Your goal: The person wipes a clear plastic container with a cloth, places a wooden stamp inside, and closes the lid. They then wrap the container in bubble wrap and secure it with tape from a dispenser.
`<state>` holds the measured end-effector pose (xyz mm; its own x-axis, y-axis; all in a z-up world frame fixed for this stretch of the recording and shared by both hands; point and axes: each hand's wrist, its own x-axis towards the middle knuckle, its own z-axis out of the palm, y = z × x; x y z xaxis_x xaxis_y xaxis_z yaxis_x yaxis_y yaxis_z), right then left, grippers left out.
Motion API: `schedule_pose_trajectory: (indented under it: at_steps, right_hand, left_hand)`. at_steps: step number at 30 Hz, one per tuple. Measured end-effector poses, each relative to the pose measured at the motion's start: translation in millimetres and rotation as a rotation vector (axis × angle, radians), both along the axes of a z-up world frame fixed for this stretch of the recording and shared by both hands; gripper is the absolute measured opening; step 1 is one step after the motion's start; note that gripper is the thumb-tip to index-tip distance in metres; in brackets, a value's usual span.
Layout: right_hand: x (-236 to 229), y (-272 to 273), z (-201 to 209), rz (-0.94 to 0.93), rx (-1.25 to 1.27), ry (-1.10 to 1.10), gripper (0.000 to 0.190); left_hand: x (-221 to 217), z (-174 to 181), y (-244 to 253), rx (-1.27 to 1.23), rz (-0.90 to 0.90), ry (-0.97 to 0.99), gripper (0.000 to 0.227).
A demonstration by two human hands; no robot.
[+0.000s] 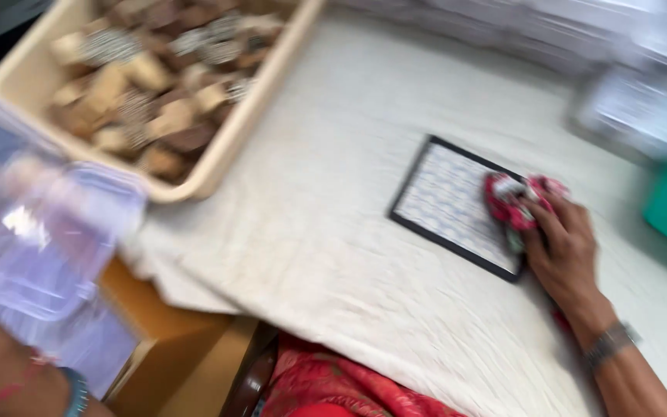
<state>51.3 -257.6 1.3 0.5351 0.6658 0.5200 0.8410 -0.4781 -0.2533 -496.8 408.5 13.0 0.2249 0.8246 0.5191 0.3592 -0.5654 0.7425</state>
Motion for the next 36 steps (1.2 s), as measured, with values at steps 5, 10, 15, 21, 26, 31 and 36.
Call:
schedule_pose_trajectory:
  at_steps: [5, 10, 15, 21, 26, 31, 36]
  right_hand:
    - [-2.2, -18.4, 3.5, -0.094, 0.269, 0.053, 0.041]
    - [-8.4, -22.1, 28.2, -0.073, 0.447, 0.000, 0.045]
    - [-18.6, -6.4, 60.7, -0.007, 0.350, -0.031, 0.039]
    - [-16.5, 12.2, 63.5, -0.146, -0.325, 0.248, 0.034]
    - [-26.7, 27.7, 67.5, -0.264, -0.148, -0.013, 0.034]
    - [-20.5, 50.1, 66.3, -0.312, -0.108, -0.033, 0.033]
    - [-12.4, 94.6, 31.0, -0.215, 0.107, 0.036, 0.034]
  left_hand:
    - [325.3, 70.9, -236.3, -0.272, -0.746, -0.349, 0.019]
    - [473.5, 33.3, -370.5, -0.550, -1.018, -0.312, 0.021]
    - [521.1, -8.2, -411.7, -0.911, -1.043, -0.168, 0.026]
    - [514.3, -16.4, -409.9, -1.062, -1.362, -0.186, 0.056]
    - [509.1, 1.1, -409.3, -1.109, -1.379, -0.156, 0.066]
    - [519.2, -40.5, -410.0, -1.171, -1.400, -0.161, 0.062]
    - [513.2, -20.6, -411.8, -1.215, -1.436, -0.346, 0.057]
